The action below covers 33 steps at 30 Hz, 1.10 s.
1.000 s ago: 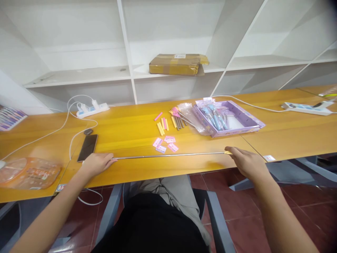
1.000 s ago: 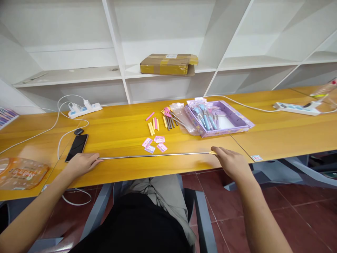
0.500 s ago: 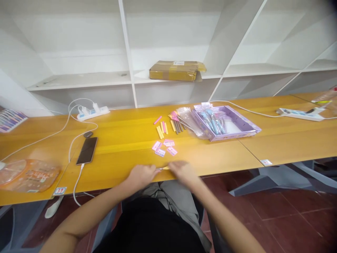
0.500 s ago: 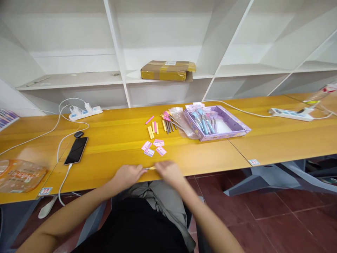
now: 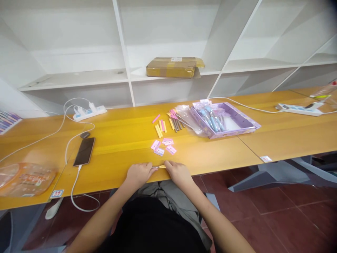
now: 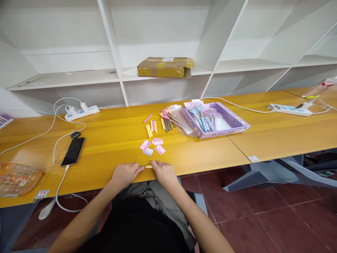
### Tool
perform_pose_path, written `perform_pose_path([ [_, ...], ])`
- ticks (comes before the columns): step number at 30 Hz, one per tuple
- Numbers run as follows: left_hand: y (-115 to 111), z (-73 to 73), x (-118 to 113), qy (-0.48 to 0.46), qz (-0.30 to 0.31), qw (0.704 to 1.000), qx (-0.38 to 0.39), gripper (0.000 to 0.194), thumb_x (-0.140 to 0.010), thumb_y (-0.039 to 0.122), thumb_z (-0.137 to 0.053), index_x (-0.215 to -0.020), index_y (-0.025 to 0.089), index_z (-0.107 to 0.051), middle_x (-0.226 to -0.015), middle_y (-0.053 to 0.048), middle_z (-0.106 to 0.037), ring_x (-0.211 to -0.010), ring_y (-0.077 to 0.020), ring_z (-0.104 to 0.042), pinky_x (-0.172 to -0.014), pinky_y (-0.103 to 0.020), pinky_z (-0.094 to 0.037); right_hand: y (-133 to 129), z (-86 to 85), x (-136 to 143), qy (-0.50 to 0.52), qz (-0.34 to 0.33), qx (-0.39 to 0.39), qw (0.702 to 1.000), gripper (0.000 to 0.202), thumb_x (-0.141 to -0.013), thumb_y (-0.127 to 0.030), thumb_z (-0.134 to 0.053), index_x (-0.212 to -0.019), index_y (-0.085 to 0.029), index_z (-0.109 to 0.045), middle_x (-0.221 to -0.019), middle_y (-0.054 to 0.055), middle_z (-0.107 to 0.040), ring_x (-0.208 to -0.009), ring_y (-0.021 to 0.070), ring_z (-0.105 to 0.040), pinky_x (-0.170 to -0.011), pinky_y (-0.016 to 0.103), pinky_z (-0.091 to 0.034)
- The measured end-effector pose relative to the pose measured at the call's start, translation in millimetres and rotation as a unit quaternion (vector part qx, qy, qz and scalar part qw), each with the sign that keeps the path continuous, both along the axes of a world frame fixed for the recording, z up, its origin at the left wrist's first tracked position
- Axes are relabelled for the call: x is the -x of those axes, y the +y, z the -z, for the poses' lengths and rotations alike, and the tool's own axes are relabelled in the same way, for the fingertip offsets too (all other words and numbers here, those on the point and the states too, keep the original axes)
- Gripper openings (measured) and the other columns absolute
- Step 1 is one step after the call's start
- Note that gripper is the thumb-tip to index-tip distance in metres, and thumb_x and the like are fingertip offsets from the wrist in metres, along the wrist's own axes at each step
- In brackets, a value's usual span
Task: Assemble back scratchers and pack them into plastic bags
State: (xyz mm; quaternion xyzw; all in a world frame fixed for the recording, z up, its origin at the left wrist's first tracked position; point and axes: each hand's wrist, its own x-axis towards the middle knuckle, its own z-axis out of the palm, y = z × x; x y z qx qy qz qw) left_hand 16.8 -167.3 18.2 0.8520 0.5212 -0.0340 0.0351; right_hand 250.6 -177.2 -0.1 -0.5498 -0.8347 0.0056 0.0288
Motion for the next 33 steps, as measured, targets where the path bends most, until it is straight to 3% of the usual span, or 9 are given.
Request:
perform_pose_path([
  [6, -0.6, -1.0, -0.3, -0.006, -0.012, 1.0, -0.005, 0.057, -0.115, 0.058, -0.036, -0.11, 0.018, -0.076, -0.099, -0.016, -0.084, -0.089, -0.0299, -0.082, -0.071, -0.031, -0.054, 0.2, -4.0, 2.2, -0.012, 0.008, 0.033, 0.999, 0.019, -0.113, -0.025, -0.049, -0.119, -0.021, -0.067, -0.102, 0.007, -0.077, -0.082, 0.0209, -0.074, -0.063, 0.034, -0.031],
  [14, -1.3, -3.0, 0.7, -0.016, -0.017, 1.0, -0.001, 0.06, -0.115, 0.059, -0.033, -0.11, 0.018, -0.077, -0.101, -0.016, -0.084, -0.091, -0.0318, -0.082, -0.071, -0.034, -0.053, -1.5, -12.2, -3.2, -0.001, -0.014, 0.043, 0.999, 0.022, -0.113, -0.024, -0.049, -0.125, -0.023, -0.067, -0.106, 0.008, -0.077, -0.086, 0.0215, -0.076, -0.066, 0.03, -0.039],
  [19, 5.3, -4.1, 5.7, -0.004, 0.019, 1.0, -0.006, 0.062, -0.115, 0.059, -0.03, -0.108, 0.018, -0.076, -0.1, -0.016, -0.084, -0.088, -0.0304, -0.081, -0.07, -0.032, -0.051, 2.8, -15.9, -7.5, -0.011, -0.042, 0.023, 0.999, 0.025, -0.113, -0.025, -0.048, -0.127, -0.022, -0.069, -0.103, 0.01, -0.079, -0.085, 0.0212, -0.075, -0.068, 0.028, -0.042],
  [22, 18.6, -16.1, 42.6, 0.008, 0.031, 0.999, -0.016, 0.061, -0.115, 0.06, -0.029, -0.104, 0.02, -0.074, -0.099, -0.015, -0.083, -0.084, -0.0288, -0.08, -0.068, -0.031, -0.049, 9.5, -13.0, -52.9, -0.002, -0.056, -0.047, 0.997, 0.032, -0.106, -0.016, -0.054, -0.134, -0.019, -0.07, -0.099, 0.011, -0.079, -0.085, 0.0213, -0.074, -0.071, 0.028, -0.046],
  [25, 29.7, -35.4, 112.6, -0.009, 0.017, 0.998, -0.065, 0.065, -0.112, 0.068, -0.029, -0.092, 0.022, -0.071, -0.085, -0.012, -0.08, -0.077, -0.0256, -0.076, -0.066, -0.03, -0.046, 10.8, -8.9, -147.6, 0.04, -0.051, -0.166, 0.984, 0.041, -0.1, -0.008, -0.053, -0.134, -0.018, -0.074, -0.104, 0.014, -0.081, -0.09, 0.023, -0.075, -0.081, 0.031, -0.054],
  [28, 27.1, -46.6, 179.0, -0.019, 0.002, 0.992, -0.127, 0.068, -0.11, 0.073, -0.028, -0.084, 0.023, -0.067, -0.073, -0.008, -0.074, -0.072, -0.0229, -0.072, -0.064, -0.028, -0.043, 1.5, -1.6, -245.0, 0.059, 0.045, -0.279, 0.957, 0.044, -0.101, -0.008, -0.047, -0.125, -0.024, -0.08, -0.105, 0.013, -0.083, -0.091, 0.0242, -0.077, -0.083, 0.033, -0.057],
  [30, 18.9, -44.8, 200.5, -0.015, 0.001, 0.992, -0.125, 0.067, -0.11, 0.072, -0.03, -0.081, 0.023, -0.066, -0.073, -0.008, -0.074, -0.069, -0.0233, -0.071, -0.063, -0.029, -0.041, -7.7, 6.7, -282.1, 0.043, 0.084, -0.278, 0.956, 0.042, -0.102, -0.011, -0.047, -0.124, -0.024, -0.08, -0.102, 0.011, -0.084, -0.085, 0.0237, -0.078, -0.074, 0.031, -0.055],
  [33, 7.0, -33.8, 199.1, 0.007, 0.003, 0.995, -0.099, 0.06, -0.112, 0.066, -0.032, -0.086, 0.023, -0.067, -0.079, -0.008, -0.078, -0.073, -0.0245, -0.074, -0.064, -0.029, -0.043, -19.0, 20.7, -290.9, 0.035, 0.093, -0.218, 0.971, 0.039, -0.104, -0.018, -0.048, -0.128, -0.025, -0.078, -0.116, 0.009, -0.085, -0.09, 0.0231, -0.082, -0.064, 0.029, -0.053],
])
